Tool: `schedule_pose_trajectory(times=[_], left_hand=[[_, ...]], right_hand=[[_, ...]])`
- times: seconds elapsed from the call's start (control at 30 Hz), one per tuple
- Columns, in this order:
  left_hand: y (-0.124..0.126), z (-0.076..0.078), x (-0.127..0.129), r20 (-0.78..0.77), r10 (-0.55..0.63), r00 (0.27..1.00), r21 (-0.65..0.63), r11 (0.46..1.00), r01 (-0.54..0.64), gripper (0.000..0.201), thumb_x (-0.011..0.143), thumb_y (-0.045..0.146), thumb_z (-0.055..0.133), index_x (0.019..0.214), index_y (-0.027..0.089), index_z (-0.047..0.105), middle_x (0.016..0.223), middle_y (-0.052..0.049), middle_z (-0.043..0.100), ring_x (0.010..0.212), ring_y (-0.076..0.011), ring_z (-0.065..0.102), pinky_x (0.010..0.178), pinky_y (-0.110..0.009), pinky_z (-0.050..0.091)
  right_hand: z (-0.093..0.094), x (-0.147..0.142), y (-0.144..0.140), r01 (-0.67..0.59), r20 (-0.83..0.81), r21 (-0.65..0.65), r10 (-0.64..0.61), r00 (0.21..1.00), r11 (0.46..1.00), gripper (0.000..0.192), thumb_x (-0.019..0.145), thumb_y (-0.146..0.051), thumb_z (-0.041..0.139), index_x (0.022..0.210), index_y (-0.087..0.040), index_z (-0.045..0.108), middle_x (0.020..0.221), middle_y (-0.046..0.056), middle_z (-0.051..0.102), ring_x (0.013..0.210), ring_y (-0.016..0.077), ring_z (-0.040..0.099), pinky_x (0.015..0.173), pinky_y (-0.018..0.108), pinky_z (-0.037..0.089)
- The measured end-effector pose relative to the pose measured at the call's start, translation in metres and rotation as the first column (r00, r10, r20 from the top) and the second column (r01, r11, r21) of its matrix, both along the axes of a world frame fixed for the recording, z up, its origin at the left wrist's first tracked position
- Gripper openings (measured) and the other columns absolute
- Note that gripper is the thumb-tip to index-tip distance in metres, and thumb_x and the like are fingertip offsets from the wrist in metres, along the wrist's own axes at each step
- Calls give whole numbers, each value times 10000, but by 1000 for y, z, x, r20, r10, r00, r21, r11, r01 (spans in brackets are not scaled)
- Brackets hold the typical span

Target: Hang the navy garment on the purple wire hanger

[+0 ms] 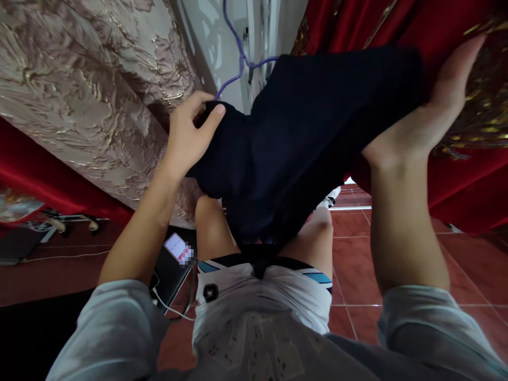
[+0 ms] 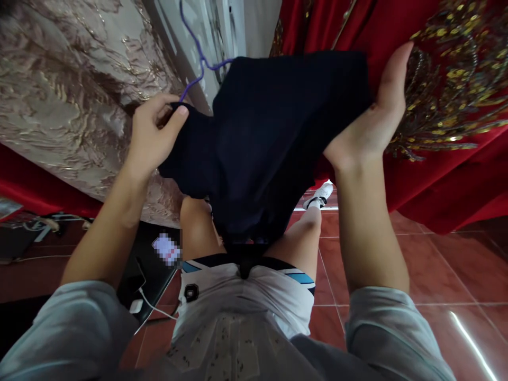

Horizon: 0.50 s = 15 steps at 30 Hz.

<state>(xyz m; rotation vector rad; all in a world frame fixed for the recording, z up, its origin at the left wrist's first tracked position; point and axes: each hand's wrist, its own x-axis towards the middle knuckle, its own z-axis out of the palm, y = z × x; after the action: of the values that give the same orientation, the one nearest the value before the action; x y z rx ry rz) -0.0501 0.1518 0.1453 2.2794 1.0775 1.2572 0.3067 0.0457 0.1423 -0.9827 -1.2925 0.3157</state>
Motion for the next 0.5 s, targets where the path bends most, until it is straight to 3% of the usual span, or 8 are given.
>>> schedule_pose_trajectory(times=[0.07, 0.13, 0.2, 0.27, 0.3, 0.37, 0.4, 0.5], left_hand=[[14, -5, 0, 12, 6, 1000, 8, 1000, -6, 367, 947, 516, 669, 1106, 186, 633, 1018, 35, 683, 983, -150, 576, 1053, -390, 433], [26, -12, -7, 59, 8, 998, 19, 1000, -9, 298, 893, 442, 705, 1007, 175, 639, 973, 38, 678, 921, -125, 570, 1004, -384, 467], [29, -19, -16, 130, -18, 991, 44, 999, 13, 236, 858, 406, 710, 813, 193, 620, 845, 33, 657, 841, -118, 570, 951, -406, 503], [21, -24, -24, 175, -97, 980, 76, 994, 84, 360, 868, 447, 703, 623, 230, 552, 673, 22, 598, 744, -123, 563, 915, -448, 531], [14, -24, -27, 175, -151, 973, 96, 986, 136, 448, 872, 501, 709, 554, 250, 519, 595, 17, 555, 693, -129, 556, 900, -467, 543], [-6, -22, -26, 146, -288, 946, 124, 954, 271, 571, 874, 648, 706, 487, 278, 507, 516, 9, 511, 637, -143, 564, 923, -498, 566], [-17, -19, -22, 134, -360, 923, 125, 930, 345, 607, 870, 702, 700, 474, 283, 512, 507, 6, 513, 634, -150, 583, 971, -508, 569], [-48, -11, -2, 182, -570, 801, 59, 820, 570, 621, 868, 716, 713, 481, 266, 529, 577, -8, 591, 759, -179, 688, 1176, -509, 492]], right_hand=[[16, -22, -6, -163, -75, -6, 162, 984, 987, 724, 1044, -685, 178, 1245, -261, 729, 1512, 47, 578, 1339, 319, 621, 987, 545, 570], [19, -41, -12, -333, -140, -85, 320, 937, 939, 658, 1043, -661, 240, 1167, -263, 750, 1472, 21, 609, 1299, 295, 651, 977, 502, 583], [8, -53, -17, -498, -104, -265, 489, 866, 825, 682, 955, -775, 403, 1048, -212, 776, 1273, 85, 718, 1161, 299, 712, 924, 483, 605], [-13, -61, -19, -558, 28, -451, 636, 772, 697, 639, 865, -777, 596, 977, -176, 786, 1060, 119, 767, 1050, 295, 736, 920, 478, 609], [-26, -65, -19, -534, 133, -484, 661, 738, 693, 563, 869, -712, 650, 987, -179, 788, 1030, 115, 771, 1032, 285, 737, 949, 481, 600], [-50, -74, -14, -432, 375, -416, 584, 721, 800, 389, 923, -528, 672, 1136, -218, 771, 1149, 101, 758, 1117, 275, 714, 1063, 504, 548], [-61, -80, -11, -365, 477, -345, 496, 725, 865, 399, 935, -456, 664, 1267, -242, 725, 1281, 103, 716, 1220, 285, 674, 1127, 526, 502], [-86, -102, 5, -170, 654, -165, 237, 719, 972, 848, 850, -384, 741, 1614, -258, 393, 1633, 141, 412, 1540, 375, 370, 1247, 632, 328]])
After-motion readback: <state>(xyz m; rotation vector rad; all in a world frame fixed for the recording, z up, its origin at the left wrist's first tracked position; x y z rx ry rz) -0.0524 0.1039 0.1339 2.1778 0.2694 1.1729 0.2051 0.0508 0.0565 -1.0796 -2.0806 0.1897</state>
